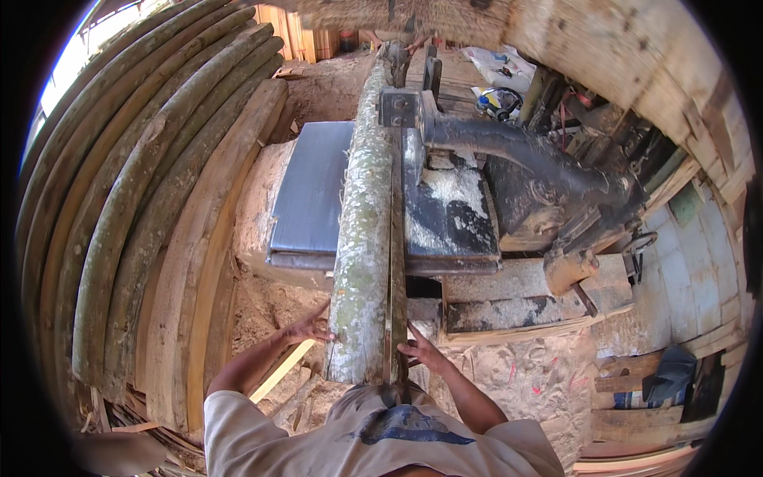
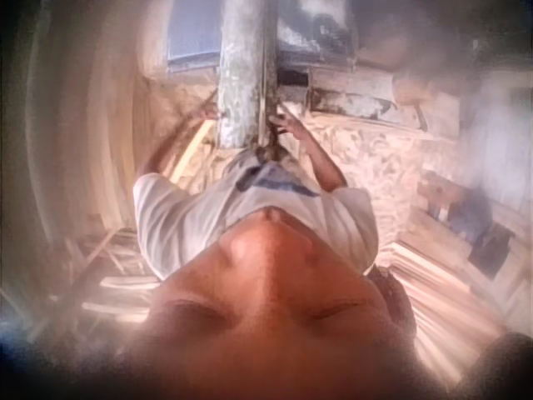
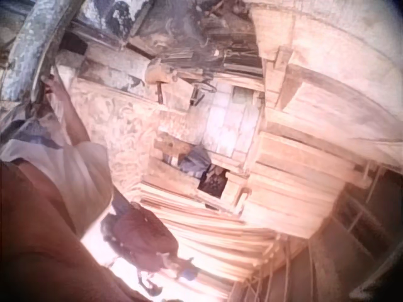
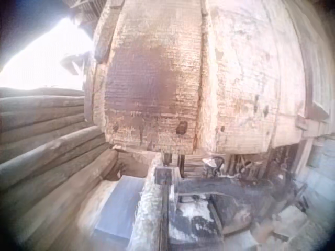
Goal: The person feeds long logs and planks through a bandsaw to cut them into lumber. A coworker assists by guiding the wood and removing the cut pieces. The person repeatedly positions logs on the saw table and pushes them through the blade.
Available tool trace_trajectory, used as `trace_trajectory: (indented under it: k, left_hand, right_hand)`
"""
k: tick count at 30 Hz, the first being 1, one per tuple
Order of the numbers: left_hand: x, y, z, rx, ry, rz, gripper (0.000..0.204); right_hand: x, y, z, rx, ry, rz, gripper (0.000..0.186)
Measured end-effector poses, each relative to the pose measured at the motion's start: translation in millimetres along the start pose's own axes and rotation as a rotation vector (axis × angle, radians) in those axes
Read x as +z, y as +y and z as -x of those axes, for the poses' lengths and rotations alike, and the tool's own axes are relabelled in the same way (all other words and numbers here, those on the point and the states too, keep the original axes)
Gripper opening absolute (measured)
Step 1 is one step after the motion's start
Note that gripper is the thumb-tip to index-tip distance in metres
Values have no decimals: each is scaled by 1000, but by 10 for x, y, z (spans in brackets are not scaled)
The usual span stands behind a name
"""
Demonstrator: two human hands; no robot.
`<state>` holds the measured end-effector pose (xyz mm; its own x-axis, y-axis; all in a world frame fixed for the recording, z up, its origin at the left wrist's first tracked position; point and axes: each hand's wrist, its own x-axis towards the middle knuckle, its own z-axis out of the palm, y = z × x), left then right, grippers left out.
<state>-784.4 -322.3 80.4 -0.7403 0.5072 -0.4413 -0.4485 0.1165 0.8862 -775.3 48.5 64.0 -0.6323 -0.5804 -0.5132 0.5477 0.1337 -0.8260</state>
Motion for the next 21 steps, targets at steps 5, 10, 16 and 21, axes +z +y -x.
trace_trajectory:
  k: [5, 10, 16, 21]
  left_hand:
    - [692, -182, 701, 11, -32, 51, 117]
    - [1262, -572, 1271, -50, -42, 76, 116]
    - [1838, -1042, 1939, -132, 8, 77, 114]
    - [2256, -1409, 2377, -105, 3, 82, 113]
  right_hand:
    - [565, 292, 742, -51, 16, -91, 102]
    - [844, 1021, 1353, -90, 10, -44, 99]
    - [1214, 1405, 2130, 16, 20, -32, 99]
    - [1350, 2060, 2538, -105, 57, 38, 100]
